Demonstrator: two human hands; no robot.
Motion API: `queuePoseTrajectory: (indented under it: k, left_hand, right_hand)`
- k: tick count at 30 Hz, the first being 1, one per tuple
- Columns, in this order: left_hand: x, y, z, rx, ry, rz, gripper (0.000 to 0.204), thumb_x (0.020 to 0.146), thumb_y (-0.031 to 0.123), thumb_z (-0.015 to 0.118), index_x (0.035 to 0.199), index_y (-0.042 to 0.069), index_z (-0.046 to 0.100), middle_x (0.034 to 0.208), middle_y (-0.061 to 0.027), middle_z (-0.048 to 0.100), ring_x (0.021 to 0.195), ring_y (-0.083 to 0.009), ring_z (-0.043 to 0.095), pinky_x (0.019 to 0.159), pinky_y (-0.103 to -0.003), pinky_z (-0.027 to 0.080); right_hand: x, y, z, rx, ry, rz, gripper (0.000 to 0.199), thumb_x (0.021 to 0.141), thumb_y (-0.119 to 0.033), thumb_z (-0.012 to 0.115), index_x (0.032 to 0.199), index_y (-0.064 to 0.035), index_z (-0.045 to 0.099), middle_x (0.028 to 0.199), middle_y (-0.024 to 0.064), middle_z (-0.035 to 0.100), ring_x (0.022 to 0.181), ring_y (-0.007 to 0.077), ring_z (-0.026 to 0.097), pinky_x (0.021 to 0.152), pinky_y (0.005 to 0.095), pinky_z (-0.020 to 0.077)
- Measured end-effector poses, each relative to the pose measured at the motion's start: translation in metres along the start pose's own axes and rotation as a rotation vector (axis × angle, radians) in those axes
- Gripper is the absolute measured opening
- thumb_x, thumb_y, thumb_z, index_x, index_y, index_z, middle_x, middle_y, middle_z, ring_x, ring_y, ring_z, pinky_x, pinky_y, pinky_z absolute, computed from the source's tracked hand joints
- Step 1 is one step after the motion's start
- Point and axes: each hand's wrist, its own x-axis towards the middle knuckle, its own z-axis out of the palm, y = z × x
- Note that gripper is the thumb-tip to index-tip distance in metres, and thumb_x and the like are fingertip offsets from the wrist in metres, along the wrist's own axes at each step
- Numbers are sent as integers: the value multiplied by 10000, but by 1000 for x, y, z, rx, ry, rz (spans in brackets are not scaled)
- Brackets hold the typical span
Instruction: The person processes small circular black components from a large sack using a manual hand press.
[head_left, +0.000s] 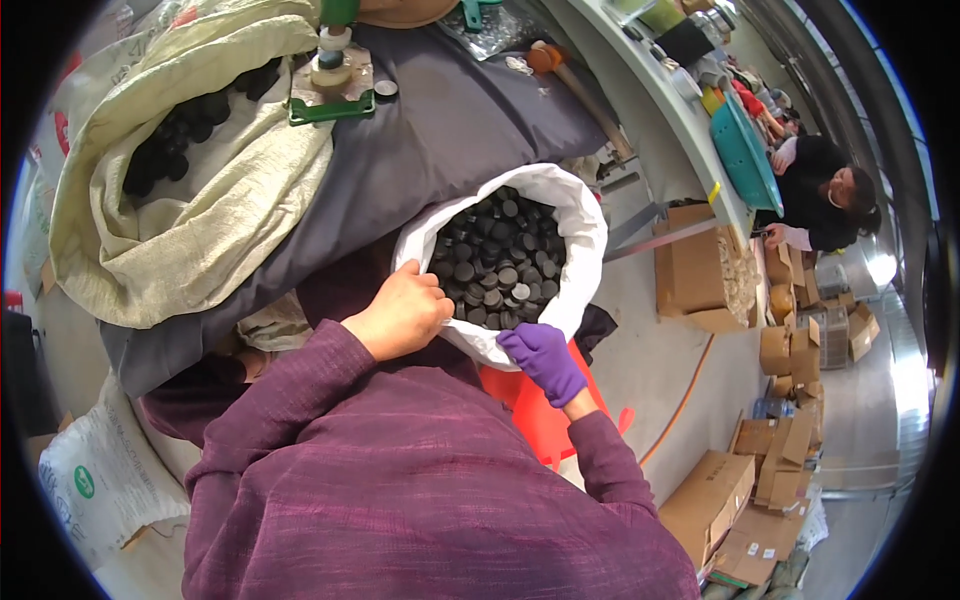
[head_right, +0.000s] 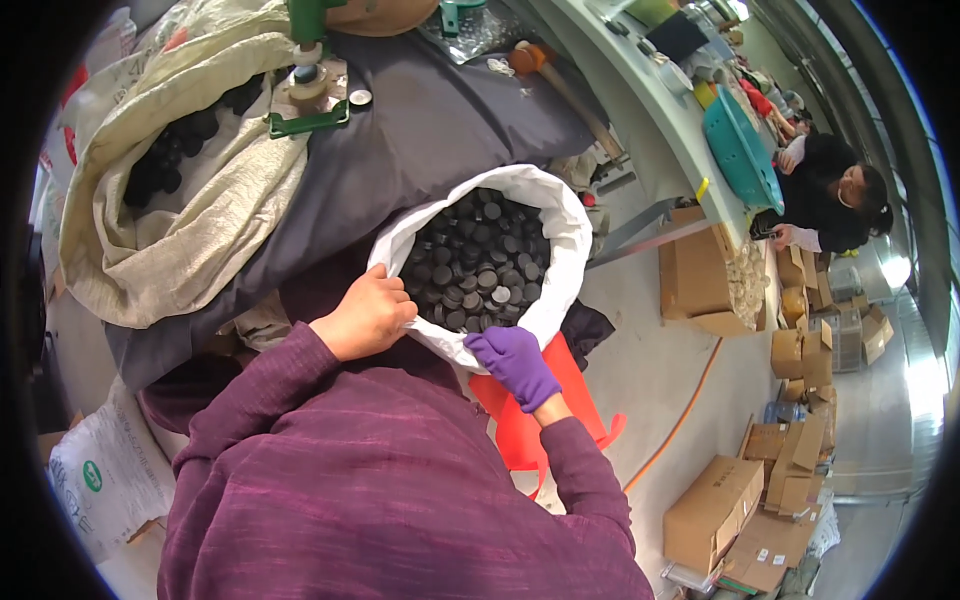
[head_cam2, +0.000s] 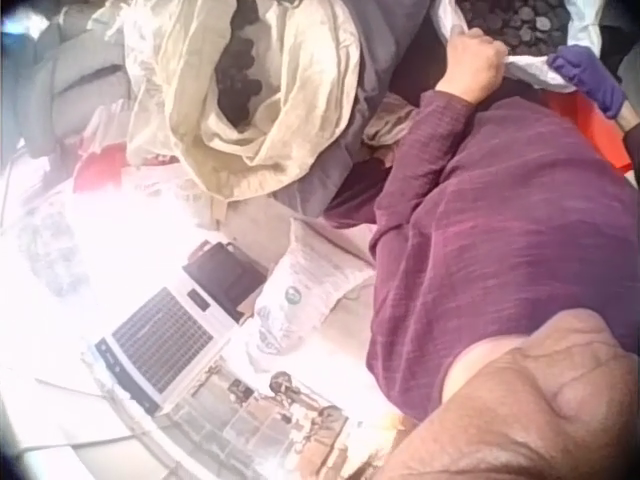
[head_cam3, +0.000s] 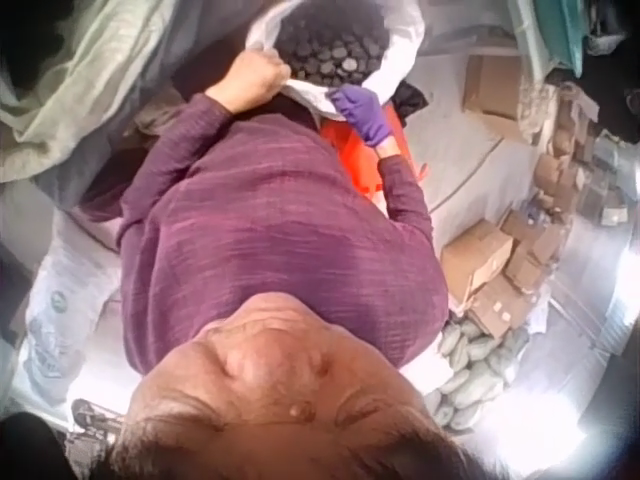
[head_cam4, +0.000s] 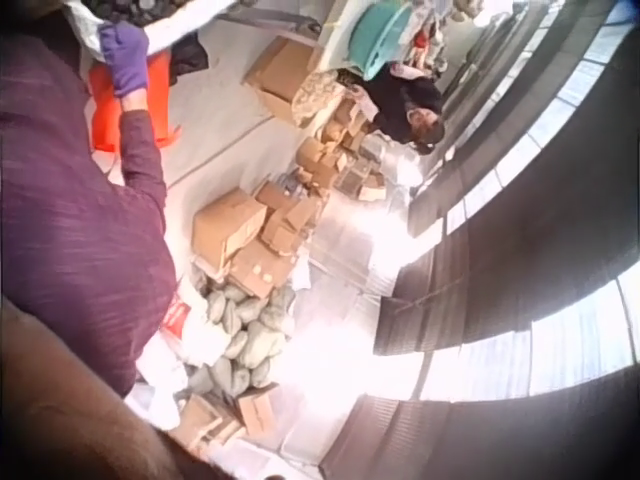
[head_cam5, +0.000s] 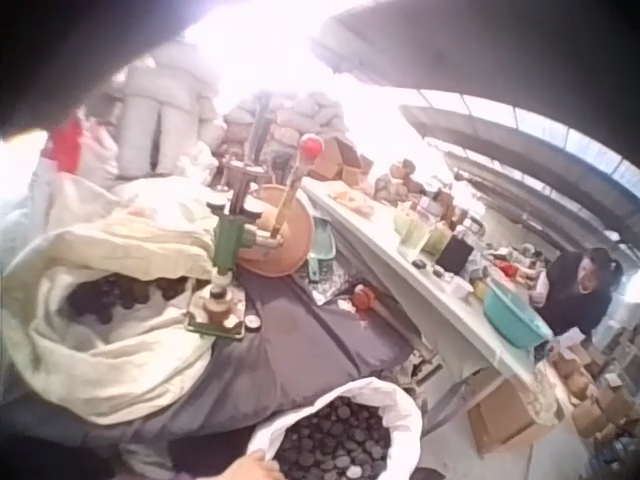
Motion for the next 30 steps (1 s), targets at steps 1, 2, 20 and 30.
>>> queuePoseTrajectory:
  k: [1, 2, 20, 30]
  left_hand:
    - [2, -3, -4, -7, 8, -5, 132, 680, 182, 659, 621, 123, 557, 594, -21, 576, 682, -225, 583, 692, -389, 428]
    - [5, -5, -7, -12, 16, -13, 130, 677, 183, 662, 625, 125, 559, 598, -22, 578, 683, -229, 588, 694, -392, 432]
    - [-54, -67, -185, 266, 651, -541, 257, 726, 101, 751, 960, 46, 661, 892, -126, 666, 880, -321, 620, 780, -419, 509]
    - [-96, -156, -258, 1032, 283, -1292, 885, 731, 288, 755, 1503, 179, 338, 1528, -183, 339, 1377, -414, 341, 1044, -589, 341]
  right_hand:
    - [6, -3, -2, 112, -8, 7, 252, 922, -287, 618, 857, -53, 684, 726, 144, 626, 672, 319, 620, 595, 405, 461]
    - [12, -4, -4, 224, -20, 12, 253, 928, -286, 613, 857, -52, 680, 726, 139, 626, 669, 315, 620, 594, 400, 462]
    - [207, -87, -8, 459, 247, -369, 249, 978, -114, 590, 1186, 19, 626, 921, -28, 619, 815, 51, 555, 735, 202, 469]
    - [264, -109, 37, 456, 348, -418, 209, 942, -103, 617, 1090, 37, 664, 899, 46, 685, 802, 96, 605, 741, 260, 501]
